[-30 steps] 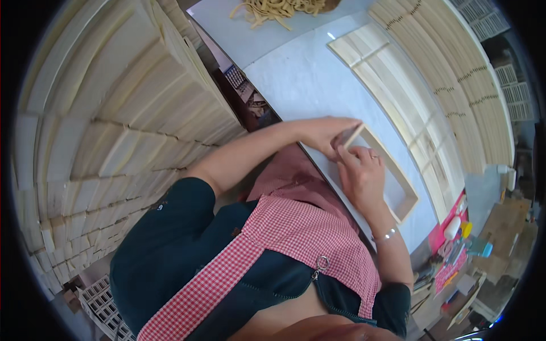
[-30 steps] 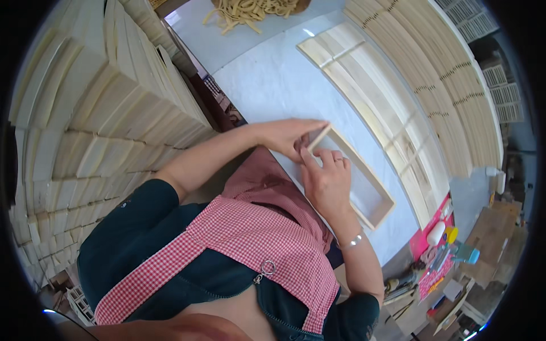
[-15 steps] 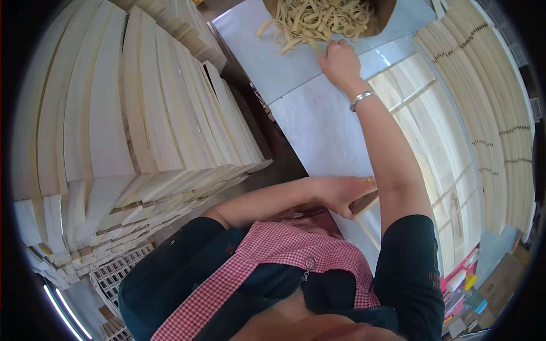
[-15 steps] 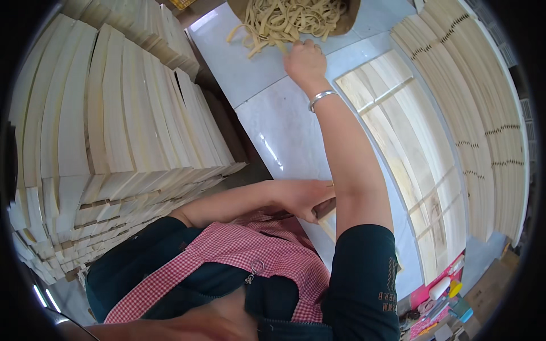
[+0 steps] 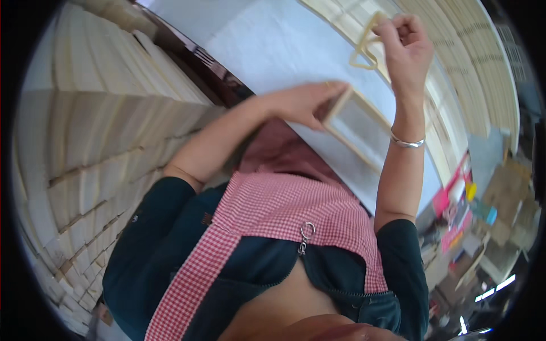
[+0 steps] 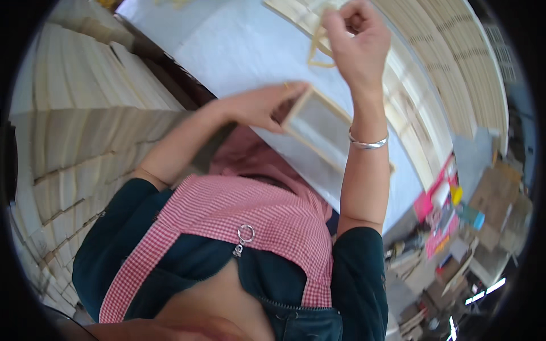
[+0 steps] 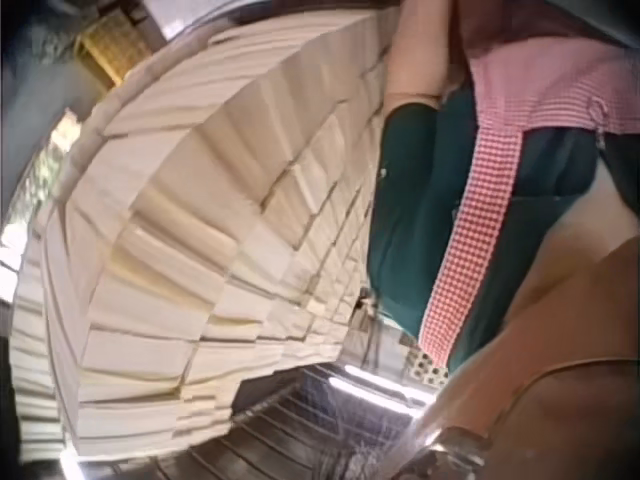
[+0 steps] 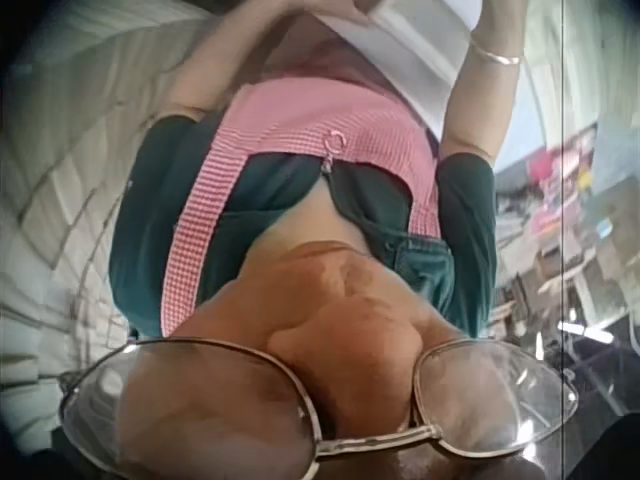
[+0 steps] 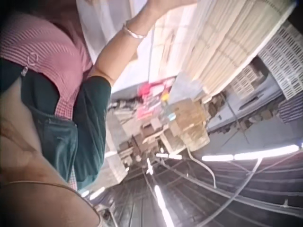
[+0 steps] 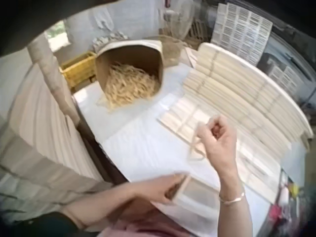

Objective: Assembling wooden boxes and frames using glue and a pneumatic staple gun on a production line.

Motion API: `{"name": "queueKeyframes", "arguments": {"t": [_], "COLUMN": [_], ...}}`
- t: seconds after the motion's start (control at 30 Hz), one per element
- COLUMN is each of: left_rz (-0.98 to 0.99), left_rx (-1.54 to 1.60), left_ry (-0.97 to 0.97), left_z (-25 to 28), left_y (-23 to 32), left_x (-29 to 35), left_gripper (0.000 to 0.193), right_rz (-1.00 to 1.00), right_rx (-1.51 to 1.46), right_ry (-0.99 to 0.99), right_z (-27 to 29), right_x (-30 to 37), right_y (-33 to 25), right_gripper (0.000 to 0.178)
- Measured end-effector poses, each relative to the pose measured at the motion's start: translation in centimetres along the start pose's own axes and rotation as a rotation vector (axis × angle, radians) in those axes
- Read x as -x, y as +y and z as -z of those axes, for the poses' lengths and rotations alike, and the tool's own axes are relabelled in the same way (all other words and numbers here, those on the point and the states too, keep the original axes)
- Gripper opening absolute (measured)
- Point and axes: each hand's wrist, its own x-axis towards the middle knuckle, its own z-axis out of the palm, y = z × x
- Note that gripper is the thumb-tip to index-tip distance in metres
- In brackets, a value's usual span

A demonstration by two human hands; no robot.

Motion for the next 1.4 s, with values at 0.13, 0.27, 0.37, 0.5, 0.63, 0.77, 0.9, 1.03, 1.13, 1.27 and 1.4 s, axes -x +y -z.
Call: {"name": "queueKeyframes", "arguments": {"t": [0.13, 0.27, 0.37, 0.5, 0.63, 0.77, 0.9, 1.03, 1.13, 1.27, 1.4], "left_rz": [0.176, 0.233, 0.108, 0.132, 0.197, 0.193, -0.127, -0.084, -0.088, -0.055, 0.017], "left_rx": [-0.074, -0.149, -0.061, -0.080, -0.163, -0.274, -0.480, -0.549, -0.623, -0.547, -0.510], "left_ry": [-0.094, -0.073, 0.028, 0.012, -0.050, -0.068, 0.074, 0.059, 0.048, 0.061, 0.038], "left_z": [-0.1, -0.4, -1.1, -0.8, -0.5, -0.1, 0.0, -0.1, -0.4, -0.1, 0.3], "left_y": [1.6, 1.8, 0.9, 1.9, 2.5, 1.8, -0.1, 0.0, 0.4, -1.1, -0.6], "left_x": [-0.7, -0.8, -0.1, -0.1, -0.4, -0.6, -1.0, -1.8, -2.4, -1.9, -1.1], "left_gripper": [0.107, 0.112, 0.112, 0.115, 0.117, 0.114, 0.107, 0.103, 0.105, 0.109, 0.113], "right_rz": [-0.225, -0.186, -0.224, -0.207, -0.210, -0.273, -0.296, -0.026, -0.011, -0.248, -0.307], "right_rx": [0.271, 0.572, 0.531, 0.472, 0.482, 0.598, 0.705, 0.666, 0.791, 0.780, 0.955], "right_ry": [0.053, -0.166, -0.312, -0.411, -0.448, -0.416, -0.461, -0.447, -0.342, -0.196, 0.068], "right_z": [6.5, 6.3, 4.1, 2.9, 3.2, 4.3, 3.3, -0.3, 2.1, 10.7, 19.2], "right_x": [4.1, 7.0, 8.1, 8.8, 9.9, 11.7, 14.1, 19.5, 23.1, 27.9, 31.2], "right_y": [0.7, 1.9, 1.6, 0.7, -0.6, -3.6, -6.7, -6.3, -5.5, -6.4, -6.4], "right_gripper": [0.012, 0.013, 0.015, 0.018, 0.019, 0.018, 0.018, 0.017, 0.015, 0.014, 0.016]}}
